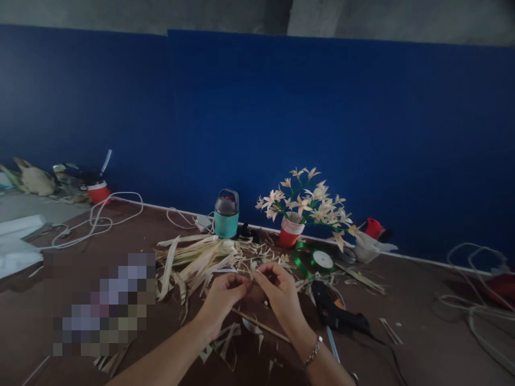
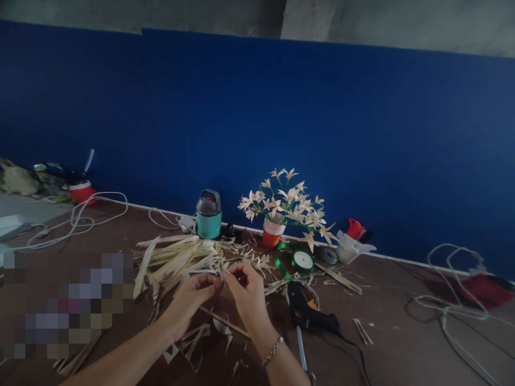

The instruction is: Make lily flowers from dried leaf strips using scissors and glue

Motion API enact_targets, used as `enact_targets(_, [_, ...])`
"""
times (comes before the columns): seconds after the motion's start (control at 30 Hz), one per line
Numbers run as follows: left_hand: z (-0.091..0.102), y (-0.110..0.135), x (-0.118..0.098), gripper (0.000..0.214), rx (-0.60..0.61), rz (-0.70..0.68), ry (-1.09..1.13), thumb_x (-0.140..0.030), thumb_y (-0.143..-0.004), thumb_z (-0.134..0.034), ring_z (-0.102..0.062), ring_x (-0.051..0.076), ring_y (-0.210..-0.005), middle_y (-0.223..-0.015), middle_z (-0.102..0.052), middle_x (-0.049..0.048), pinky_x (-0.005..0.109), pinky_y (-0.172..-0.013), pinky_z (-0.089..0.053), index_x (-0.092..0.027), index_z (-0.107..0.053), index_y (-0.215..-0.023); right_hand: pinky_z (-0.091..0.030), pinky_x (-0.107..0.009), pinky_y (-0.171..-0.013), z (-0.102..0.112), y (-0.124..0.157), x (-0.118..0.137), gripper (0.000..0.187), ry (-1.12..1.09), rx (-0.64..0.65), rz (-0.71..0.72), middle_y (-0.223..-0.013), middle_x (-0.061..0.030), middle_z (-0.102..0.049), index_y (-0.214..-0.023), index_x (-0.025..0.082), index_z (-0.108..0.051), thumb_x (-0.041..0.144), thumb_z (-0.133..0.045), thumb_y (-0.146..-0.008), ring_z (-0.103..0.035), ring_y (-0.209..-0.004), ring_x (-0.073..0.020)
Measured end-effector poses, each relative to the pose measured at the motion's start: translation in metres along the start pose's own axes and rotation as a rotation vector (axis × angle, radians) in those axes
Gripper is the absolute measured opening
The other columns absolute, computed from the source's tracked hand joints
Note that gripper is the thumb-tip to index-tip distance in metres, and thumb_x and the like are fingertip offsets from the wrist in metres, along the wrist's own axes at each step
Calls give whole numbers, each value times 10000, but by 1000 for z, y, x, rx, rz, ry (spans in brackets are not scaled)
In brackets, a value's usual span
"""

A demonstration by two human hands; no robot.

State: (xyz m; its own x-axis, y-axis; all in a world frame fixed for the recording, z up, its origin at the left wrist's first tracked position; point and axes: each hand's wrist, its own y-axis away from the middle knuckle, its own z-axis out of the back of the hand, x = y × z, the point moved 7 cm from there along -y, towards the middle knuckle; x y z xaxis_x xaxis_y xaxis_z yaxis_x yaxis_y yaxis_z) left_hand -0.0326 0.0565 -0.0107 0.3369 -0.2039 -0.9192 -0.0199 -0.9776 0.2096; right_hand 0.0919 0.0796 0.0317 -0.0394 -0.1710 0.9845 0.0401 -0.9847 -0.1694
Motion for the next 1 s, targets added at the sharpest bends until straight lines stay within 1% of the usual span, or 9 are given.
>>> enact_targets(0.13, [0,0,0,253,2,3,9,-330,-555,-765,-508,95,-489,-531,-596,-19,204,-510,-369,-126,-630,-621,-414,-237,-548,0,0,2,147,19,-9,26,-607,13,-588,-652,180,-603,303,-681,-674,-511,-571,-138])
enact_targets(0.47, [0,0,2,247,-5,21,-15,-318,-566,-749,-458,78,-444,-498,-548,-33,194,-456,-321,-118,-621,-635,-426,-244,-556,2,0,0,128,50,-24,73,-623,3,-597,-663,182,-602,290,-666,-687,-521,-583,-145])
enact_targets(0.6, [0,-1,2,236,3,-5,-22,-319,-591,-734,-475,82,-470,-520,-557,-31,192,-473,-346,-123,-611,-641,-433,-243,-569,2,1,3,102,72,-16,103,-659,1,-592,-720,185,-597,270,-651,-703,-529,-611,-145])
enact_targets(0.67, [2,-1,0,221,-12,-28,-24,-301,-588,-732,-493,89,-493,-541,-570,-31,192,-489,-366,-131,-605,-653,-442,-238,-574,3,2,6,135,55,-35,124,-686,6,-586,-781,190,-582,245,-661,-686,-537,-630,-145])
enact_targets(0.73, [5,-3,-2,209,-31,-70,-33,-287,-586,-726,-508,99,-507,-552,-578,-31,199,-507,-388,-141,-600,-665,-449,-234,-574,4,3,7,196,20,-65,136,-698,14,-579,-825,197,-556,219,-669,-666,-541,-636,-143])
enact_targets(0.8, [9,-5,-6,185,-59,-150,-77,-281,-600,-711,-520,111,-519,-562,-584,-27,211,-522,-404,-147,-599,-665,-447,-230,-562,4,5,5,195,-10,-70,123,-691,17,-577,-817,198,-552,218,-670,-662,-537,-620,-138])
enact_targets(0.93, [16,-5,-19,104,-92,-383,-236,-258,-666,-656,-556,145,-585,-624,-605,-4,238,-570,-436,-162,-621,-683,-432,-240,-547,-4,6,-6,110,-36,8,44,-662,-6,-605,-704,182,-614,275,-666,-677,-531,-595,-142])
enact_targets(1.0, [17,-3,-26,69,-88,-494,-316,-233,-684,-636,-580,165,-649,-684,-624,12,250,-608,-450,-169,-633,-708,-427,-248,-560,-6,5,-8,89,-39,33,43,-650,-9,-610,-675,181,-638,267,-662,-670,-532,-603,-149])
